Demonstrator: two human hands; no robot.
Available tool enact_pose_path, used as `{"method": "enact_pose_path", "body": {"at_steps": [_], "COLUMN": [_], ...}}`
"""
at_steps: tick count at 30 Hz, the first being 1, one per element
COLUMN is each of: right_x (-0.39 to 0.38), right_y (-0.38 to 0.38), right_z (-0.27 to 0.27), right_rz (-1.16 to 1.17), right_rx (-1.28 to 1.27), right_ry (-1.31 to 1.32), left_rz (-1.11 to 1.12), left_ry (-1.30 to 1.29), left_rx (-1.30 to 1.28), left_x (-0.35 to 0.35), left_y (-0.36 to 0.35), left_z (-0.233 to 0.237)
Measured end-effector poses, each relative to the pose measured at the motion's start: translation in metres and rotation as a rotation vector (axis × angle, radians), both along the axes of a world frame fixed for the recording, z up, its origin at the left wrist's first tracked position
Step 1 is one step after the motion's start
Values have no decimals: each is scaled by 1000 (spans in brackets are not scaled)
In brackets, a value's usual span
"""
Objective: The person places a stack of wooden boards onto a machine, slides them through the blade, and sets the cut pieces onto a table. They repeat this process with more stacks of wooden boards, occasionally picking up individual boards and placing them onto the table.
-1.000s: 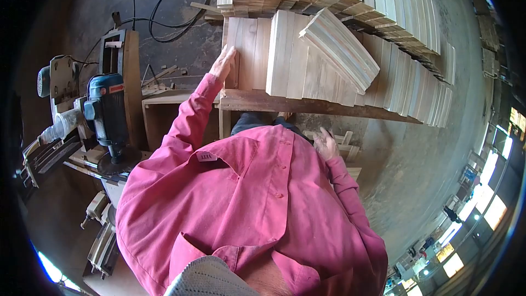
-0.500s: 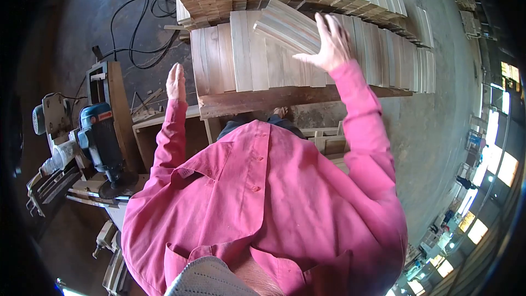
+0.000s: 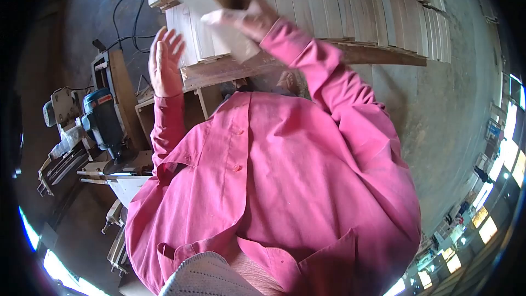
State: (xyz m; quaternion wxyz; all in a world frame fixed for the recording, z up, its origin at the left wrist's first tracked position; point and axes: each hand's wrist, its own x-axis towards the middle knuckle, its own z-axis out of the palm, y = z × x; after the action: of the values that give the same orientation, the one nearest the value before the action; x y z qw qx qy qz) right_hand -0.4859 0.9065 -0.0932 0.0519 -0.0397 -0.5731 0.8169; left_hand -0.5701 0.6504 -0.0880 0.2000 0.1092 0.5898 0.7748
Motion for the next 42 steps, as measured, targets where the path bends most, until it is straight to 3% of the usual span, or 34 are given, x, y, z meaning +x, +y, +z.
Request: {"method": "enact_pose_path", "body": {"at_steps": [1,3,4,7,9,10,11,13,14,16,17,19,23,24,25,26,27,28,29,30,31,32,34,37,42], "right_x": [5,2,-3,-15,-11,-7,-5,9,19,41,52,71,107,114,125,133,138,143,148,152,157,164,174,187,201], "right_y": [-30,-75,-98,-133,-145,-150,-148,-150,-144,-130,-126,-121,-117,-116,-111,-109,-107,-106,-104,-104,-104,-103,-106,-101,-99], "right_z": [32,29,19,7,25,18,9,1,5,14,17,20,-5,-6,-5,-7,-7,-1,4,8,8,-2,-11,-22,-35], "right_rz": [-19,11,-10,93,94,149,214,166,175,161,167,225,-13,-63,-136,-146,-161,-193,-216,-240,-252,-265,-350,-396,-378], "right_rx": [-42,-125,-58,105,521,587,862,653,670,767,779,531,495,463,442,428,407,434,457,470,477,520,513,621,656], "right_ry": [-56,-42,-88,-265,-412,-401,-145,-194,-192,73,72,-292,-281,-307,-337,-382,-429,-471,-513,-547,-572,-583,-591,-615,-629], "left_rz": [-35,-67,-53,-141,-103,-58,-51,-83,-48,-132,-163,-212,-205,-153,-298,-234,-279,-331,-364,-374,-435,-399,-398,-428,-386], "left_ry": [-84,-343,-286,-572,-618,-578,-575,-565,-652,-606,-566,-407,-43,-178,-388,-404,-473,-499,-481,-450,-412,-456,-218,-144,59], "left_rx": [29,190,222,359,397,322,276,226,225,123,57,-154,-706,-253,-219,-32,-254,-362,-381,-244,-147,-139,-496,-343,-367], "left_x": [6,11,10,5,1,-9,-17,-45,-54,-90,-104,-114,-120,-122,-140,-120,-117,-124,-137,-157,-160,-140,-132,-126,-135], "left_y": [8,9,1,-24,-40,-49,-53,-63,-57,-51,-42,-17,29,32,25,28,27,24,19,11,8,19,22,26,29], "left_z": [7,6,-3,13,5,-8,-11,-39,-44,-94,-108,-111,-133,-171,-190,-155,-116,-112,-143,-189,-197,-156,-140,-121,-135]}}
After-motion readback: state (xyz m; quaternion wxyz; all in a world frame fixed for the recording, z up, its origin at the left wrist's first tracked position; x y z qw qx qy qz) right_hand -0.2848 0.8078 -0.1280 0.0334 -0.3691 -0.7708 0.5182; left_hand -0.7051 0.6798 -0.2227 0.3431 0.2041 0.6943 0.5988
